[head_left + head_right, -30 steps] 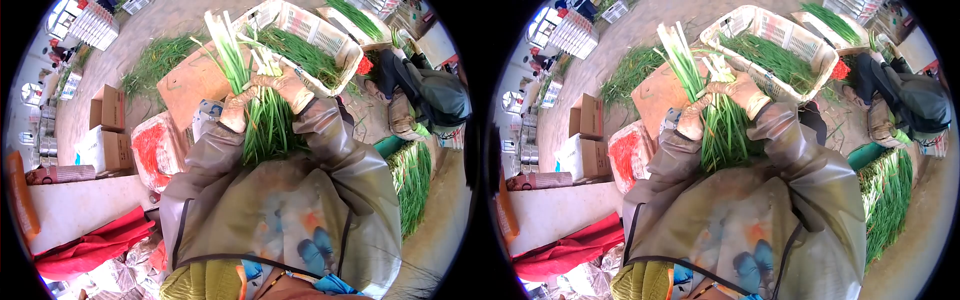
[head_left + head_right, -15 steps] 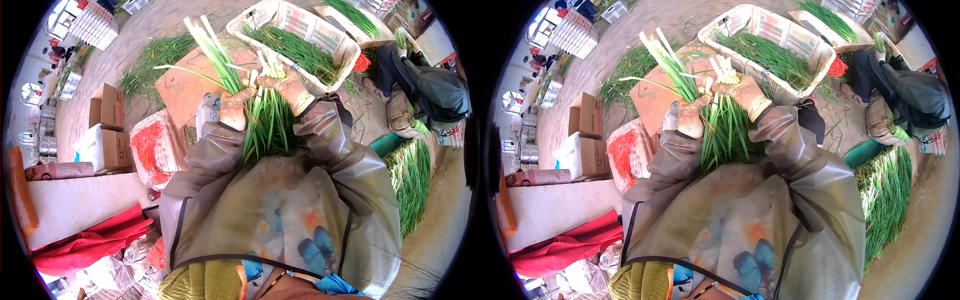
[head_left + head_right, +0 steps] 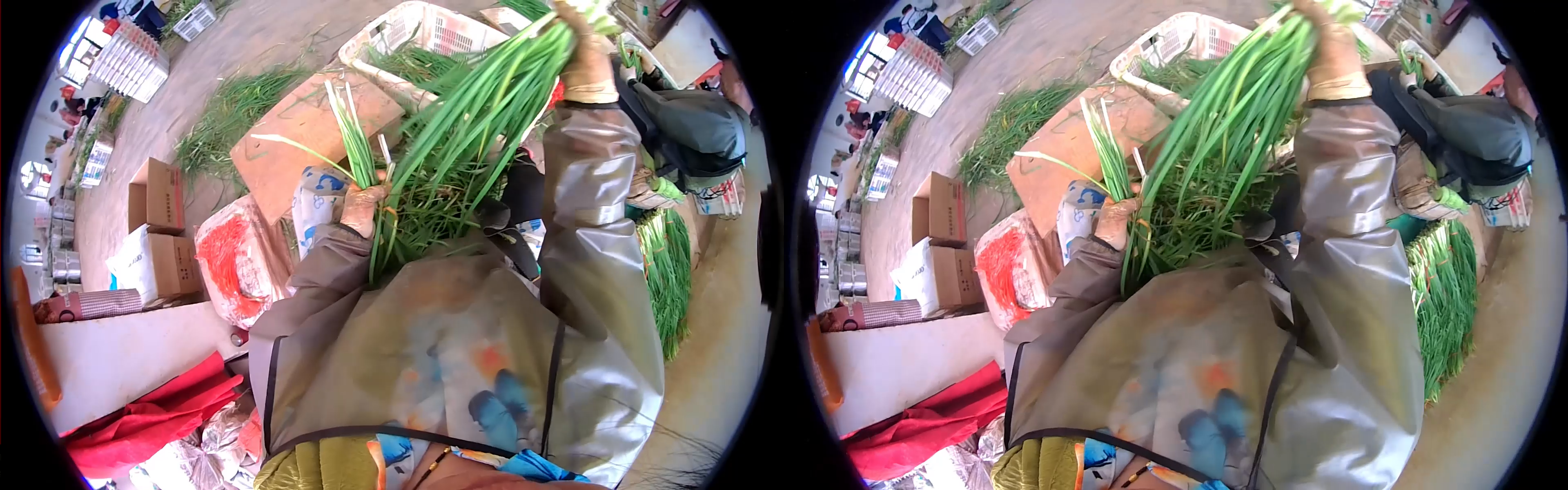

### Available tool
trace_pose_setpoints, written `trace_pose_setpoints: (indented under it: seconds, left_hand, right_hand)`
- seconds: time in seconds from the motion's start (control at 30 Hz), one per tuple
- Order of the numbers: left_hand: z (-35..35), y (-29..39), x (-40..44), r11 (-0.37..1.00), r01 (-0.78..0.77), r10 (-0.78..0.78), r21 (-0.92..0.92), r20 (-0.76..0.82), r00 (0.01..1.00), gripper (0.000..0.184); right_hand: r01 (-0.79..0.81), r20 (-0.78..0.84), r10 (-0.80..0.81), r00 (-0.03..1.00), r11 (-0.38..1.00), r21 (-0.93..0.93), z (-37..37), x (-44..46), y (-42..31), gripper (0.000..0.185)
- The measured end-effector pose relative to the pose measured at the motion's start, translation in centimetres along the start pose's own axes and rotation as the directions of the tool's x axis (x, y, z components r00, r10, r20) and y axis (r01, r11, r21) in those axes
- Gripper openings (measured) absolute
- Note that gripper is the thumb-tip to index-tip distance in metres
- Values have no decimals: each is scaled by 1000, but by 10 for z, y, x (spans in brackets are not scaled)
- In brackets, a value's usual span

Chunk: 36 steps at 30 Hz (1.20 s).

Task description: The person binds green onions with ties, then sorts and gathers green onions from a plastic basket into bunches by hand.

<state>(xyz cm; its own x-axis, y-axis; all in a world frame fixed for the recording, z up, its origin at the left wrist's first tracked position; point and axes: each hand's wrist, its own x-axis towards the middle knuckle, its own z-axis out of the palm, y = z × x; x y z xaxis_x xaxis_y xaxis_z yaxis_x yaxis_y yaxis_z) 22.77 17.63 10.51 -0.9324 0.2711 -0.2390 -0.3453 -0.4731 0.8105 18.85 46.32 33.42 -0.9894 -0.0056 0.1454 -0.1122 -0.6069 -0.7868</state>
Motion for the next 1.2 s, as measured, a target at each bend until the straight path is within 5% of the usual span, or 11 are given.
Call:
trace_pose_setpoints:
  seconds: [0.13,0.2,0.23,0.37,0.4,0.47,0.7,0.73,0.93,1.13,1.2]
  left_hand:
    - [-48,-38,28,948,169,-168,268,-27,985,20]
    - [-50,-45,30,963,172,-161,209,-70,984,20]
    - [-55,-51,35,987,153,-153,41,8,988,22]
    - [-21,-23,25,986,40,-26,165,-86,996,25]
    - [-19,-20,24,1000,19,-19,1,-18,1000,26]
    - [-11,-8,19,999,-20,20,-32,-13,1000,28]
    - [13,40,2,967,-195,209,-165,73,975,40]
    - [20,48,-1,958,-219,237,-188,83,968,40]
    - [44,74,-2,948,-270,289,-167,99,952,42]
    - [65,67,9,949,-295,308,-111,122,944,44]
    - [74,69,6,952,-274,286,-137,77,955,42]
  right_hand:
    - [266,-91,-260,961,963,54,-23,8,-42,36]
    - [207,-286,-260,922,957,-204,-24,8,-50,30]
    - [209,-285,-265,921,955,-212,-34,9,-52,30]
    - [277,-160,-365,917,872,-403,-63,21,-54,30]
    - [288,-131,-381,915,847,-447,-64,22,-55,30]
    - [95,-320,-344,883,798,-595,-56,27,-42,25]
    - [219,-65,-308,949,793,-568,-28,23,17,23]
    - [156,-89,-307,948,688,-708,-31,28,22,24]
    - [172,26,-280,960,511,-842,-15,34,66,51]
    - [147,77,-136,988,652,-744,17,13,111,50]
    - [173,100,-182,978,444,-879,32,0,119,52]
